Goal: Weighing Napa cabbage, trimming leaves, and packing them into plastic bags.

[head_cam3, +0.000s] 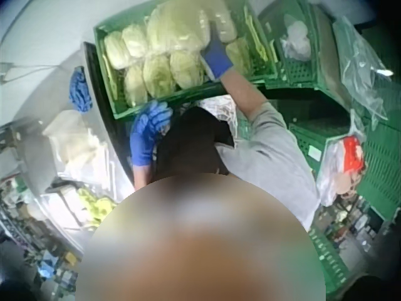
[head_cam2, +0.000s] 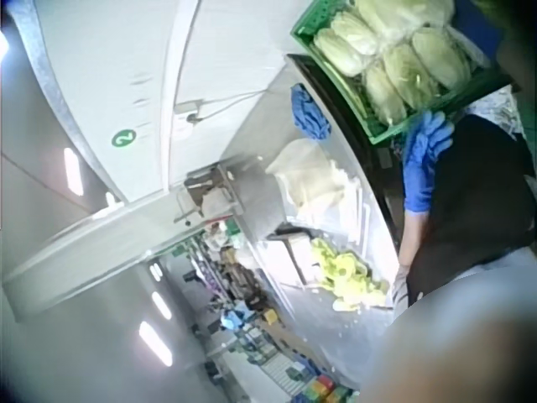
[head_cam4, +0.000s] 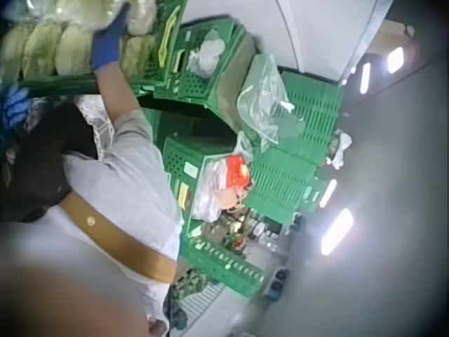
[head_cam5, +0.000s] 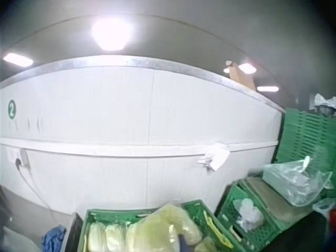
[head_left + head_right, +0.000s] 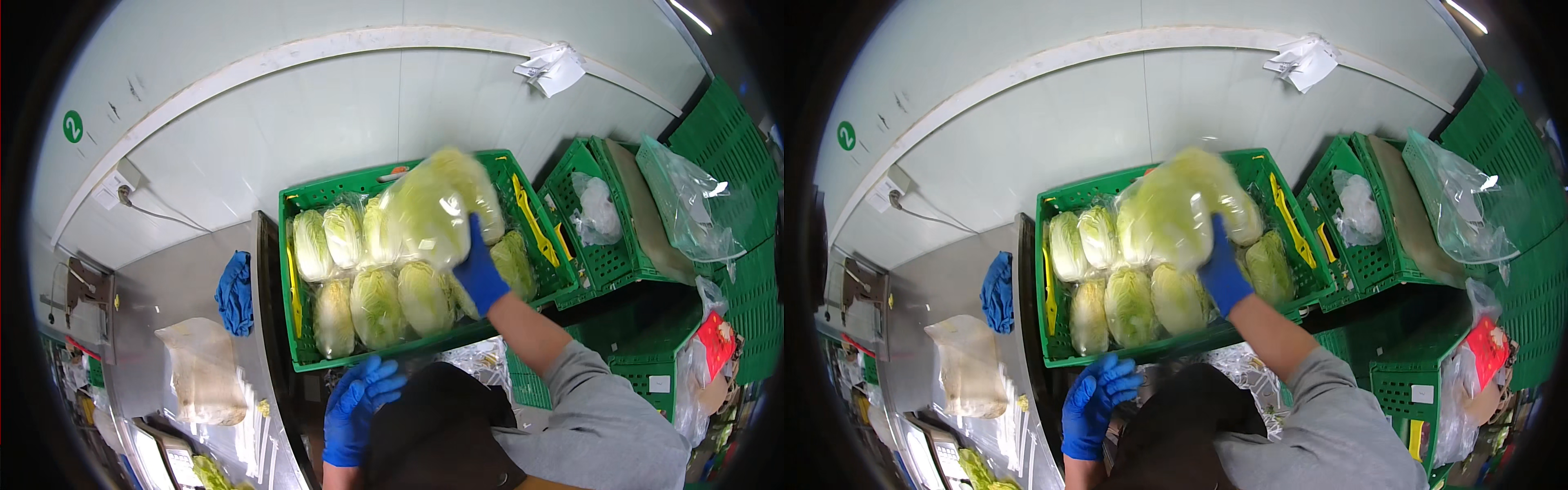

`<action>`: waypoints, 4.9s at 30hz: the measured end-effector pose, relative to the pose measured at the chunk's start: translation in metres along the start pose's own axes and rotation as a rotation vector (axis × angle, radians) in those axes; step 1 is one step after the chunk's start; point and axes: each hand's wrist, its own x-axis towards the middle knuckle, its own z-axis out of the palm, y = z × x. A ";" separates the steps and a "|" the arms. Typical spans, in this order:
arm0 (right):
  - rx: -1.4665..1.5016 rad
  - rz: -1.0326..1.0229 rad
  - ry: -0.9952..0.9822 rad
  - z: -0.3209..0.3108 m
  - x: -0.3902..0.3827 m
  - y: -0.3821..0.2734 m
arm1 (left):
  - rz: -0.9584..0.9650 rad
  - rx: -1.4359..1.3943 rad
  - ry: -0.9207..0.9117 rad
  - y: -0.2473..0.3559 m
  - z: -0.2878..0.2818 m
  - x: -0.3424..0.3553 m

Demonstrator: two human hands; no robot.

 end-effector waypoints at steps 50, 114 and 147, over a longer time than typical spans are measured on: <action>-1.401 -0.976 -1.493 0.485 -0.222 0.221 | 0.849 -0.318 1.513 -0.104 -0.205 -0.373; -0.782 -0.371 -1.309 0.773 -0.333 0.364 | 0.730 -0.549 1.759 -0.022 -0.400 -0.485; -0.215 0.473 -1.411 0.770 -0.338 0.272 | 0.735 1.104 1.839 0.121 -0.414 -0.455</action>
